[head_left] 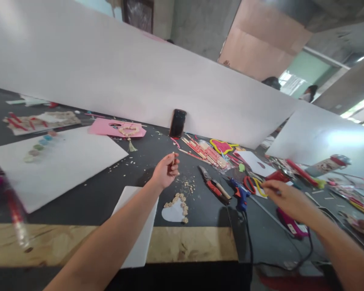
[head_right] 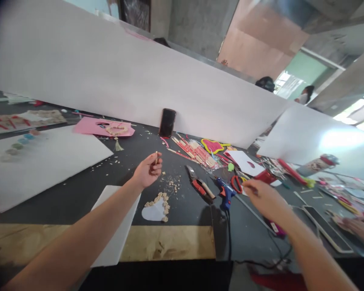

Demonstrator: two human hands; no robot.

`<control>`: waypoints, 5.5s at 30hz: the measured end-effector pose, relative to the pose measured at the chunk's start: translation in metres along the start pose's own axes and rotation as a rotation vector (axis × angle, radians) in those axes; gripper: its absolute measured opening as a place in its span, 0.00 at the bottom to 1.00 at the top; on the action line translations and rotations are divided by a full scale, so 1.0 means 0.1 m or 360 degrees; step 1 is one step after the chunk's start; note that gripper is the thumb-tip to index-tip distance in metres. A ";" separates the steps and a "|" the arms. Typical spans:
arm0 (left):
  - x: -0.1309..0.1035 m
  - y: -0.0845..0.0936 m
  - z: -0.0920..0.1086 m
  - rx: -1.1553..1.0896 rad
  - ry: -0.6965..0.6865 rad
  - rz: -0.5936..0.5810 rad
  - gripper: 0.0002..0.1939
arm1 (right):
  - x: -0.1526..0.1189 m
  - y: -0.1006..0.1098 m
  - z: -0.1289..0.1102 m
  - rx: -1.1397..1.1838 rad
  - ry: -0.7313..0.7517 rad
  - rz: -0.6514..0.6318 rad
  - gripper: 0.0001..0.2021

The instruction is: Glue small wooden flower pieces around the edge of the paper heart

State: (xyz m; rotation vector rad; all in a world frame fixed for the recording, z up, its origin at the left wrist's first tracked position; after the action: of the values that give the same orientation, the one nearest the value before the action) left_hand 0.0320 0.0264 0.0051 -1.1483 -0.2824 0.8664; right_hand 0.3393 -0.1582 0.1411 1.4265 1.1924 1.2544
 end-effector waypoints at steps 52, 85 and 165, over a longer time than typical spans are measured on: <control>-0.03 -0.12 -0.15 0.0669 -0.0003 0.0208 0.14 | 0.52 -1.34 -0.73 0.1334 0.0355 0.0028 0.15; -0.04 -0.06 -0.16 0.1192 -0.0111 0.0424 0.16 | 0.44 -1.54 -0.91 0.0085 0.0975 0.0163 0.21; -0.10 -0.10 -0.19 0.1638 -0.0488 0.0519 0.09 | 0.42 -1.57 -0.95 0.0215 0.0725 0.0000 0.35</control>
State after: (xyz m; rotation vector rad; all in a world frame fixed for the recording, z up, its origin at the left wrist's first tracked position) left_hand 0.0417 0.0046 0.0081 -0.0933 0.1215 1.2604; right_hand 0.2293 -0.0895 0.0050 1.2686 1.6048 1.5770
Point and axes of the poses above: each hand's wrist, its own x-axis towards the middle knuckle, its own y-axis out of the back of the hand, z = x × y, the point moved 1 cm from there along x, towards the middle knuckle, and after that the axes turned 14 degrees about y, right-handed, at the moved point
